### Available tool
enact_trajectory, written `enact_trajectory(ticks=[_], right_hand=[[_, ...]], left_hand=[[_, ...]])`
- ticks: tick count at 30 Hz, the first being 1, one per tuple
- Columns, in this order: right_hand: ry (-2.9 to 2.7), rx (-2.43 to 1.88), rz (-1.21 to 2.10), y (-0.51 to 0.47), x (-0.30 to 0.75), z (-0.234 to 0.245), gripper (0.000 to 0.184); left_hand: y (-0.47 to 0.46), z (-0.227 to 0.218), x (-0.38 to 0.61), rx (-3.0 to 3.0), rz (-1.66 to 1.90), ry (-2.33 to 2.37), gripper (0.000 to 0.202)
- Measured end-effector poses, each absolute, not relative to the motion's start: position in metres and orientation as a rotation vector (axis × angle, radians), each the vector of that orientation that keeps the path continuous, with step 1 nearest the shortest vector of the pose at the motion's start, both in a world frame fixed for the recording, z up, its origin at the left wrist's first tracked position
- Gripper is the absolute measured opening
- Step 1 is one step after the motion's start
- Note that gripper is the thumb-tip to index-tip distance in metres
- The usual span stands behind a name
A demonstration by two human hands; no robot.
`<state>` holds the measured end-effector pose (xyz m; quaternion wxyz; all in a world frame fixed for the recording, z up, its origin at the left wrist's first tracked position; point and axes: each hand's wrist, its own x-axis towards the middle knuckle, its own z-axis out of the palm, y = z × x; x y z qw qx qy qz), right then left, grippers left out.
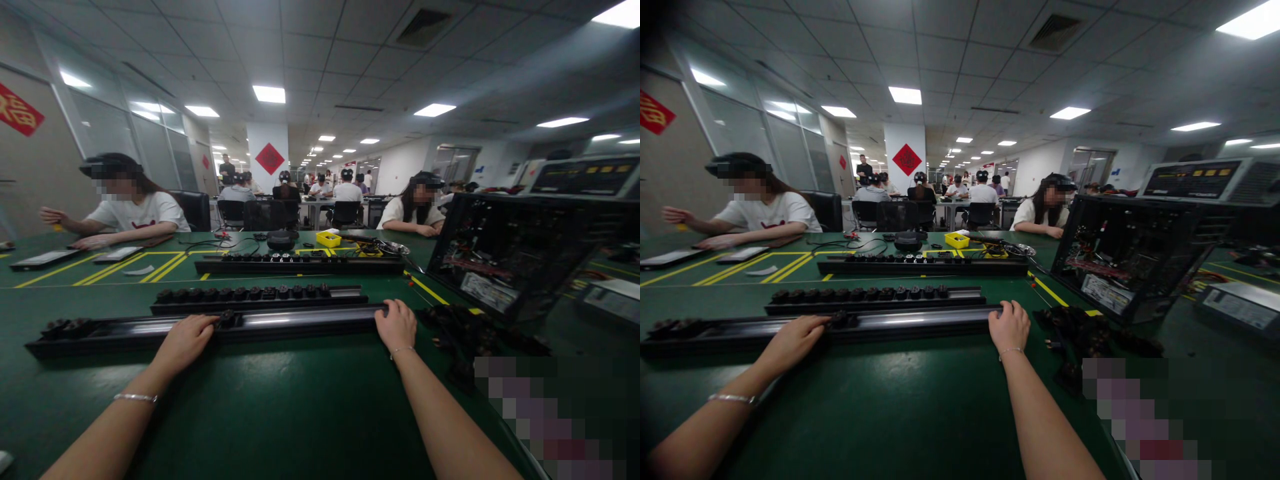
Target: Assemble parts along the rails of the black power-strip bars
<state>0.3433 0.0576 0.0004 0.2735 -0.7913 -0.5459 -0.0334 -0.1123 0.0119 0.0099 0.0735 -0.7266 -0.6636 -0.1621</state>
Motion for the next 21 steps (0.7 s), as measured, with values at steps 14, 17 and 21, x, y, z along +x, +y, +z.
enact_trajectory(ticks=[14,17,21], right_hand=[[-1.476,-2.129,-0.082,0.057,0.343,0.001,0.044],[-1.466,-2.120,-0.123,0.058,0.343,-0.001,0.042],[-1.451,-2.120,-0.146,0.059,0.343,-0.002,0.042]], left_hand=[[0.009,0.015,-0.102,-2.230,-0.595,-2.016,0.044],[0.012,0.012,-0.102,-2.222,-0.625,-1.976,0.042],[0.014,0.008,-0.106,-2.232,-0.621,-1.967,0.044]])
